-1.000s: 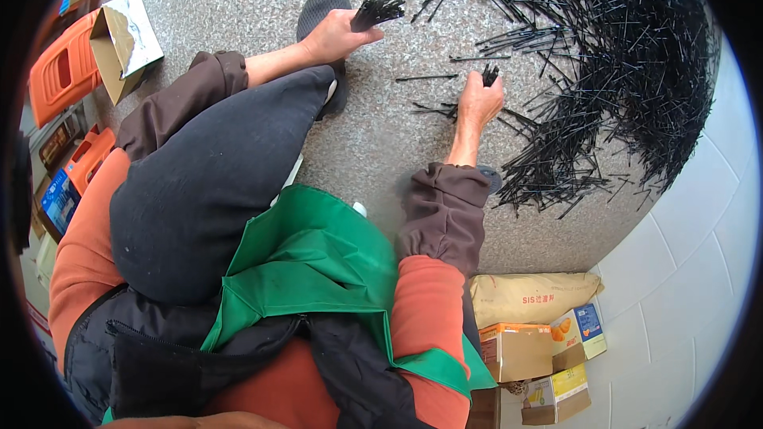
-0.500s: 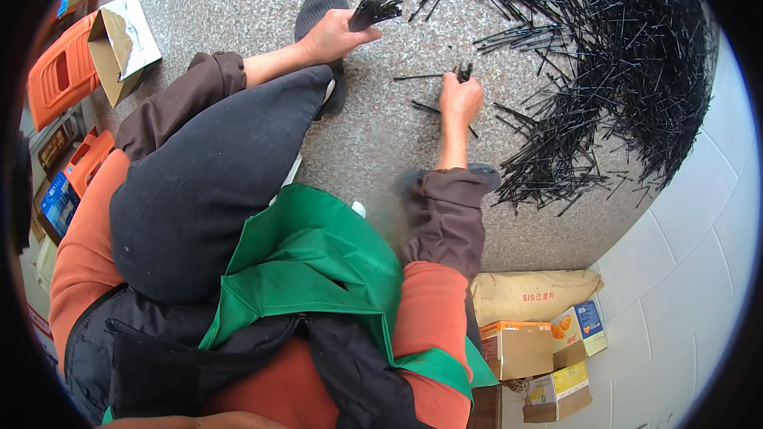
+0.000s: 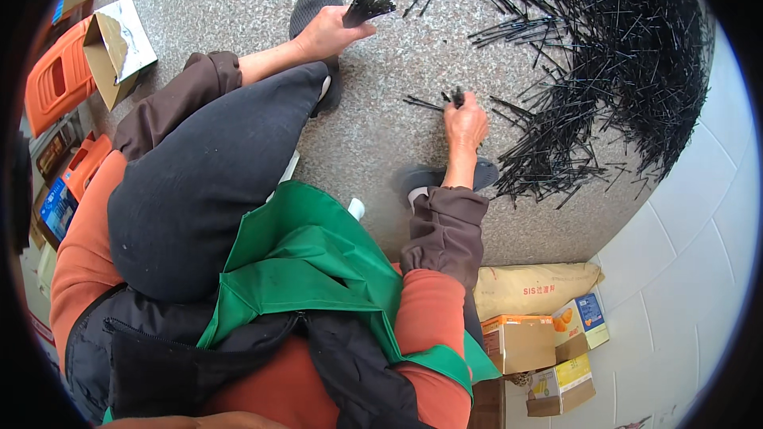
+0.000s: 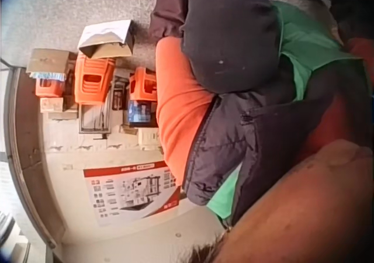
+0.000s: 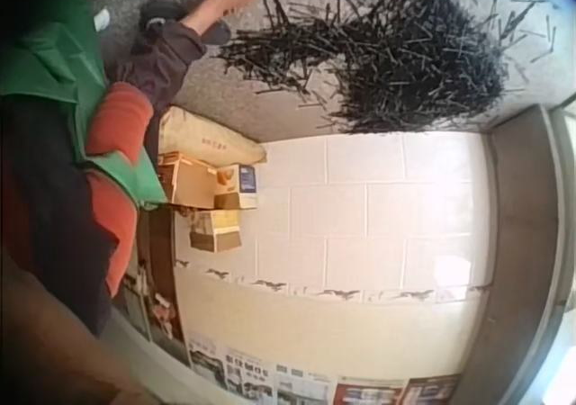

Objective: Sorting a large pile of black plastic zip ties on the floor and placing them into cardboard boxes.

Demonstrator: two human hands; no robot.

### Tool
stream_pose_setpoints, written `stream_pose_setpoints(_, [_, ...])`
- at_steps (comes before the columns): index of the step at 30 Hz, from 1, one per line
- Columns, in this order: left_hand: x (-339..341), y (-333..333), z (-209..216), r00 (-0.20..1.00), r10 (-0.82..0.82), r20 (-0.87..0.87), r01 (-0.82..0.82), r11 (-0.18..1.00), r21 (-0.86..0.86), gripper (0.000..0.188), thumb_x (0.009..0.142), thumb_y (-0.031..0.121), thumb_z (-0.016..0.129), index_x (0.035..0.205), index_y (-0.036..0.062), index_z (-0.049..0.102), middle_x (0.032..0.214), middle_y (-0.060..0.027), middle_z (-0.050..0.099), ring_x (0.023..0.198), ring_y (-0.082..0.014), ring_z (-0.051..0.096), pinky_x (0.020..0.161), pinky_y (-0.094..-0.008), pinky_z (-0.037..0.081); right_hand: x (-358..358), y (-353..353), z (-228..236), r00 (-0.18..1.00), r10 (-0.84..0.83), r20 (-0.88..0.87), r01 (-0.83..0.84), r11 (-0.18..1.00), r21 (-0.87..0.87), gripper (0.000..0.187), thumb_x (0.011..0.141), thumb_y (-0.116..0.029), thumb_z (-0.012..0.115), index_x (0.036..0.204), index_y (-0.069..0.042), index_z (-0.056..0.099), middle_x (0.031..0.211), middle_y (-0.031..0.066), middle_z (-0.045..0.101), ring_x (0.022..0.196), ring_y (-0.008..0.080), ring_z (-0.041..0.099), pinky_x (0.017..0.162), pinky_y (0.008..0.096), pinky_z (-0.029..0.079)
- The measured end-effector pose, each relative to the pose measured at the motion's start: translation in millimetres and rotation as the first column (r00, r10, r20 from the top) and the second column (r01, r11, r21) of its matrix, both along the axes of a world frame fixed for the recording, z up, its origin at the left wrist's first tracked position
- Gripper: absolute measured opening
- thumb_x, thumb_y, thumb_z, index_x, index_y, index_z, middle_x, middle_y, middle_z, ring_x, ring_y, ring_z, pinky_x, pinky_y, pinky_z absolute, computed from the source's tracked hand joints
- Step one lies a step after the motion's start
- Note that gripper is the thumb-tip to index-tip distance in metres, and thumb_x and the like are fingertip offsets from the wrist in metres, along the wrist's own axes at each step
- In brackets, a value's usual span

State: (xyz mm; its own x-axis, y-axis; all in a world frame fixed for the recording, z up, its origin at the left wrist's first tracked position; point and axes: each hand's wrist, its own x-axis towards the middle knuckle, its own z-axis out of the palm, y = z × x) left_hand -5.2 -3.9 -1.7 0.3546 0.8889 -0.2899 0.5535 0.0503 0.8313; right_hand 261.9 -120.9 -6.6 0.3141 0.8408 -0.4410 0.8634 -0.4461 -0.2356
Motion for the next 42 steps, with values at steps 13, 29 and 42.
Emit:
stream_pose_setpoints(13, [1.4,0.1,0.8,1.0,-0.013,0.005,0.013,0.998,0.057,0.029,0.078,0.028,0.066,0.079,-0.0002,0.061,0.059,-0.008,0.057,0.053,-0.0133,0.055,0.054,-0.0302,0.044,-10.7,-17.2,-2.0,0.986,0.06,-0.152,-0.062,0.998,-0.005,0.024,0.07,-0.021,0.061,0.089,-0.007,0.058,0.074,0.0194,0.062,0.072,0.039,0.06,0.063,0.0465,0.046])
stream_pose_setpoints(29, [-1.5,2.8,1.6,1.0,-0.004,-0.023,0.003,1.0,-0.016,0.029,0.078,0.028,0.067,0.081,-0.0005,0.061,0.062,-0.0093,0.058,0.056,-0.014,0.055,0.057,-0.0305,0.044,-19.6,-44.7,-9.7,0.947,-0.258,-0.191,0.285,0.95,0.126,0.021,0.069,-0.019,0.058,0.084,-0.005,0.057,0.064,0.0133,0.059,0.056,0.0298,0.055,0.057,0.0401,0.044])
stream_pose_setpoints(42, [-1.9,-0.5,-2.1,1.0,0.023,-0.008,-0.024,0.987,-0.157,0.027,0.077,0.028,0.067,0.082,0.0011,0.062,0.066,-0.0123,0.06,0.06,-0.018,0.059,0.059,-0.0319,0.046,-67.0,-46.4,-27.1,0.83,0.502,-0.243,-0.534,0.841,-0.087,0.025,0.066,-0.013,0.063,0.088,-0.007,0.054,0.069,0.0189,0.06,0.063,0.0362,0.059,0.058,0.0455,0.047])
